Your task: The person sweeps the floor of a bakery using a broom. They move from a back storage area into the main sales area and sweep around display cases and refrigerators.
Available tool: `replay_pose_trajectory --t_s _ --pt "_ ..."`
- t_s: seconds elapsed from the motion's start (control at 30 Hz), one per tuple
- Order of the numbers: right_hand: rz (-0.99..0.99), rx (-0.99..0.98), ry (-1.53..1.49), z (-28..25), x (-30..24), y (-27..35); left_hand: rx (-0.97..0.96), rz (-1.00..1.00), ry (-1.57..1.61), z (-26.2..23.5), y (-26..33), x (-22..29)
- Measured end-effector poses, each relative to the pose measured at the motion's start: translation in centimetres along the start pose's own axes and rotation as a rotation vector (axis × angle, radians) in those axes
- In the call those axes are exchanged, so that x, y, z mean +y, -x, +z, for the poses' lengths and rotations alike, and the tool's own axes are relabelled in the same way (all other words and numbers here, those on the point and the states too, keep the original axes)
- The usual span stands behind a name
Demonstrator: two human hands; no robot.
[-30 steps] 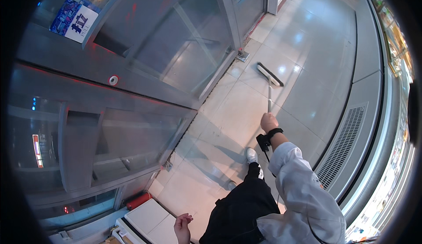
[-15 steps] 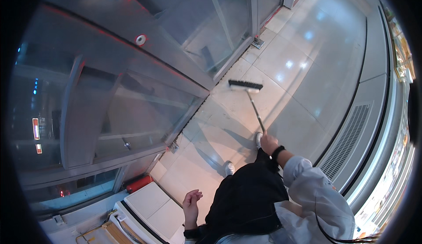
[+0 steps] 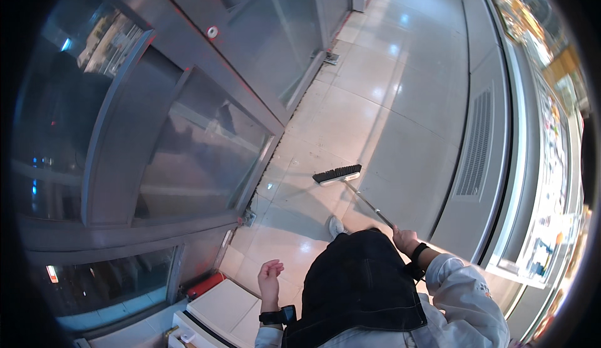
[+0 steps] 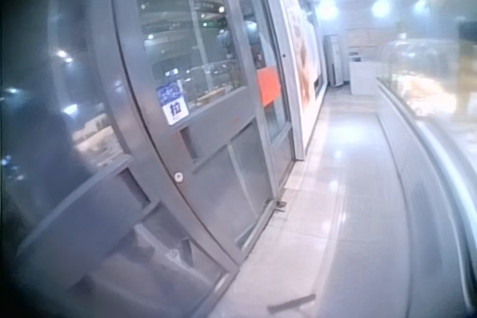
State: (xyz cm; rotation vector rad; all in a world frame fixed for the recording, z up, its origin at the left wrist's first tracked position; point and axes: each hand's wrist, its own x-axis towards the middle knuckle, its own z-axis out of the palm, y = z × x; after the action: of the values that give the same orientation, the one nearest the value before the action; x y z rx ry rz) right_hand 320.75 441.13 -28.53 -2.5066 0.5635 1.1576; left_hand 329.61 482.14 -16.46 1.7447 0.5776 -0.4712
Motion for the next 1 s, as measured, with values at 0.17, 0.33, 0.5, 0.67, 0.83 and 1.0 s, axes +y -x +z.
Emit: replay_pose_trajectory --t_s 0.17,0.33,0.5,0.67,0.83,1.0 --pt "0.028 -0.029 0.157 8.3 4.0 6.3 -0.225 0.220 -0.096 1.1 2.2 -1.4" --pt "0.146 0.068 0.228 21.0 10.5 14.9 -0.402 0.277 -0.237 2.1 5.4 -4.2" --pt "0.276 0.138 -0.150 31.5 12.4 28.1 -0.695 0.211 -0.436 2.5 8.7 -6.0" --pt "0.514 0.243 -0.519 33.2 9.2 36.3 -0.783 0.249 -0.465 3.8 8.7 -5.3" --pt "0.638 0.173 -1.365 27.0 2.6 37.9 -0.843 0.276 -0.505 5.2 6.3 -3.5" --pt "0.384 0.120 -1.648 18.0 -2.4 32.2 -0.891 0.297 -0.531 3.9 3.9 -2.3"
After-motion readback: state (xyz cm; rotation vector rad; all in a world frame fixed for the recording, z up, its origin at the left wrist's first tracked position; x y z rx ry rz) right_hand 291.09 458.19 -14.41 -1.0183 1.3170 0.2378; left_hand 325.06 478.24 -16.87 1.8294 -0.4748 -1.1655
